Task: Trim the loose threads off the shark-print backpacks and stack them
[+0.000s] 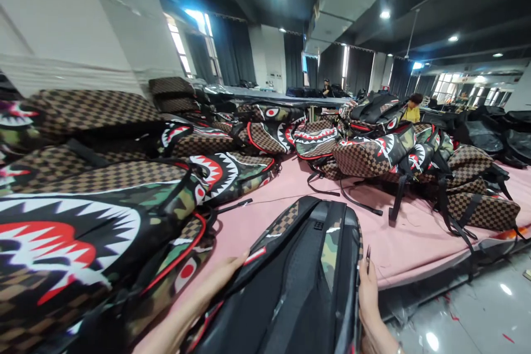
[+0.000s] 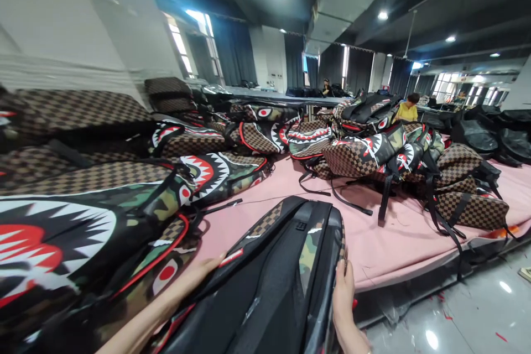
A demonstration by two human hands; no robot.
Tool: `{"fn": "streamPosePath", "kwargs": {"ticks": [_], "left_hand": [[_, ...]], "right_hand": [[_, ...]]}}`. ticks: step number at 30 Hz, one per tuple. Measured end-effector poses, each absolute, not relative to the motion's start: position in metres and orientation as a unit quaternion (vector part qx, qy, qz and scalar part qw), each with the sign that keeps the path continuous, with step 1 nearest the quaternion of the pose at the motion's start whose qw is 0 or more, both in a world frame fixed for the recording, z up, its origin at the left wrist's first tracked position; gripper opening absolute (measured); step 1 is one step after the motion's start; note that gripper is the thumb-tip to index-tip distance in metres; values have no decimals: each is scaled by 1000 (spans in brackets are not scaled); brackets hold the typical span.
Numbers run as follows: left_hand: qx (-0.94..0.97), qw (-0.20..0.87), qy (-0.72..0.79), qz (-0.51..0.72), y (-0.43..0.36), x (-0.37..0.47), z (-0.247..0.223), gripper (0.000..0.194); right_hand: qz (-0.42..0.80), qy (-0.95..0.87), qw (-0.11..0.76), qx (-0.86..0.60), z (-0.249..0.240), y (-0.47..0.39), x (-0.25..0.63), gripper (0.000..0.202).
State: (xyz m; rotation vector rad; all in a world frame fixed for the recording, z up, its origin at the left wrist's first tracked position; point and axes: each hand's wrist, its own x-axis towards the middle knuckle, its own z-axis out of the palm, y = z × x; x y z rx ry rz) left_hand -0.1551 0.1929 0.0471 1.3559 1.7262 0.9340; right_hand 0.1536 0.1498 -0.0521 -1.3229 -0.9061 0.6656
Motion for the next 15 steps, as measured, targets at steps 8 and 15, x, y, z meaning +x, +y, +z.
{"fn": "streamPosePath", "kwargs": {"ticks": [8, 15], "left_hand": [[536, 291, 575, 546, 173, -143, 95, 43], [659, 32, 444, 606, 157, -86, 127, 44]], "right_hand": [[238, -408, 713, -518, 40, 154, 193, 49], [93, -459, 715, -518, 47, 164, 209, 51]]}}
